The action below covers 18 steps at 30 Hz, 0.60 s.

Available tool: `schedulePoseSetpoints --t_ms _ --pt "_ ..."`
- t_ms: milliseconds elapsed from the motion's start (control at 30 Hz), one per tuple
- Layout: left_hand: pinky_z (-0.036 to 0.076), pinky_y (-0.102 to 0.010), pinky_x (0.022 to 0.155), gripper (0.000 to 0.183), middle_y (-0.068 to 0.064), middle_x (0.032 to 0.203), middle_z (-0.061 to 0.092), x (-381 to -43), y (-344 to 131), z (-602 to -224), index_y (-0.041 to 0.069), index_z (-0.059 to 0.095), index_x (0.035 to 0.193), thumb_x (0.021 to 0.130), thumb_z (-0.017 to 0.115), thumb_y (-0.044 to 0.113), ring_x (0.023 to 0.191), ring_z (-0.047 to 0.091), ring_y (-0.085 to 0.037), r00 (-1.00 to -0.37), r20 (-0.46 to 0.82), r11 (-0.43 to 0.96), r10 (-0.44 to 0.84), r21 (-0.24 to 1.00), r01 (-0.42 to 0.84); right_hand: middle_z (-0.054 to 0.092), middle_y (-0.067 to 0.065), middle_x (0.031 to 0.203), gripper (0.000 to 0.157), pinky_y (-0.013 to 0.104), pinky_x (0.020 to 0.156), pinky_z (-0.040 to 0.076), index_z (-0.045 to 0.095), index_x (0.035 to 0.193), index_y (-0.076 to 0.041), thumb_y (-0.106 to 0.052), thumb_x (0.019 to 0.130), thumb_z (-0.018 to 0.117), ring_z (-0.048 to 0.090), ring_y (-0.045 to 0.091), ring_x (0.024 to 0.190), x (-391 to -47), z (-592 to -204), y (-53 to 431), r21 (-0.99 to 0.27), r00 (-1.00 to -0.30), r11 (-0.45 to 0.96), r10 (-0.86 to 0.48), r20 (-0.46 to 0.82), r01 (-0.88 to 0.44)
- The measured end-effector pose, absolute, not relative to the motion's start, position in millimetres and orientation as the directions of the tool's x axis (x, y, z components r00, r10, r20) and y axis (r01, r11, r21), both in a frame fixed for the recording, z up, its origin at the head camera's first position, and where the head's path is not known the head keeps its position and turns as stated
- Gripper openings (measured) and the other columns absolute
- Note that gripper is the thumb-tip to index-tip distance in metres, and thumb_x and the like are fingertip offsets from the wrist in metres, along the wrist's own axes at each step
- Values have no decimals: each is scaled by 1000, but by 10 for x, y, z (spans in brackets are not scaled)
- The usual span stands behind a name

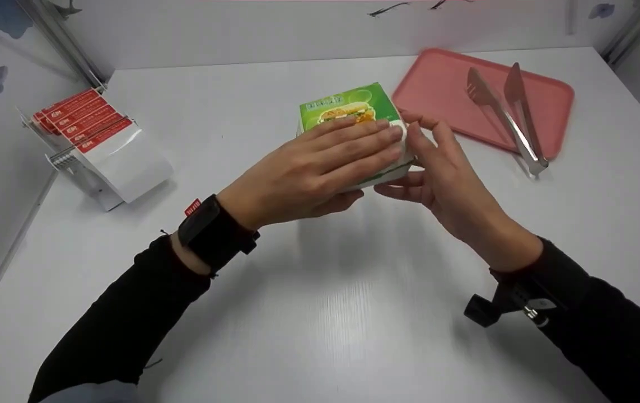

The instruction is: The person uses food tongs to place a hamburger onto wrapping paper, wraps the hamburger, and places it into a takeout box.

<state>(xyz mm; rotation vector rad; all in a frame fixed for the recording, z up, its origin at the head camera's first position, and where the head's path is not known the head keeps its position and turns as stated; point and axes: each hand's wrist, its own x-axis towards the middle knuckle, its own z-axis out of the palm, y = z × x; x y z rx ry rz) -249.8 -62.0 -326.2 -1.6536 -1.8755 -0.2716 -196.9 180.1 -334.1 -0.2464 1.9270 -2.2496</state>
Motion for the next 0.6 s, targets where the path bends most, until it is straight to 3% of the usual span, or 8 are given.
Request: schedulePoseSetpoints --t_ms 133,233,300,367,433,467,533,600 --pt "32 -45 132 48 -9 163 55 -2489 -604 -3300 12 52 157 110 59 20 154 50 -24 -3 557 191 830 -280 941 60 8 145 51 35 101 62 28 162 -25 -41 115 40 77 14 105 -1995 -3341 1767 -971 -945 -215 -325 -28 103" --pt "22 -51 135 63 -14 166 49 -2504 -593 -3329 16 47 157 102 73 36 158 43 -28 -80 611 248 787 -194 949 63 7 140 49 36 100 62 32 164 -27 -37 116 34 75 15 107 -1996 -3357 1736 -959 -952 -263 -307 -20 105" --pt "17 -53 136 80 -19 169 41 -2507 -592 -3358 14 42 157 95 80 47 162 35 -30 -216 680 299 701 -5 954 65 9 137 49 38 100 62 36 163 -27 -35 115 31 74 18 110 -1998 -3363 1728 -953 -963 -291 -269 -6 87" --pt "17 -53 136 94 -19 172 33 -2502 -604 -3391 11 37 160 91 81 56 165 28 -28 -440 685 322 580 303 897 66 12 137 49 38 101 62 40 162 -25 -34 115 27 73 21 113 -2001 -3361 1732 -949 -973 -310 -232 16 59" --pt "22 -52 134 101 -13 178 24 -2472 -619 -3427 10 28 166 93 76 60 166 24 -24 -657 581 252 481 626 738 67 13 138 50 39 104 61 43 161 -24 -34 115 25 73 22 115 -2011 -3357 1741 -948 -979 -316 -199 36 29" --pt "27 -51 133 101 -9 180 18 -2454 -623 -3447 10 21 170 95 73 56 167 22 -22 -732 506 191 456 748 636 66 13 141 50 39 105 60 42 161 -24 -33 115 25 72 22 116 -2015 -3358 1749 -949 -980 -316 -191 51 12" --pt "35 -49 129 101 1 182 9 -2418 -611 -3473 15 7 174 100 67 51 166 23 -18 -823 347 103 450 895 434 65 13 144 50 39 107 59 40 162 -24 -33 115 25 72 22 118 -2023 -3368 1758 -949 -980 -314 -180 83 -23" --pt "40 -42 126 101 6 183 0 -2384 -569 -3486 21 -5 174 105 65 44 166 23 -14 -834 261 21 487 950 310 65 14 144 50 38 109 58 38 163 -24 -33 116 27 72 21 118 -2028 -3389 1764 -949 -978 -310 -176 110 -51"
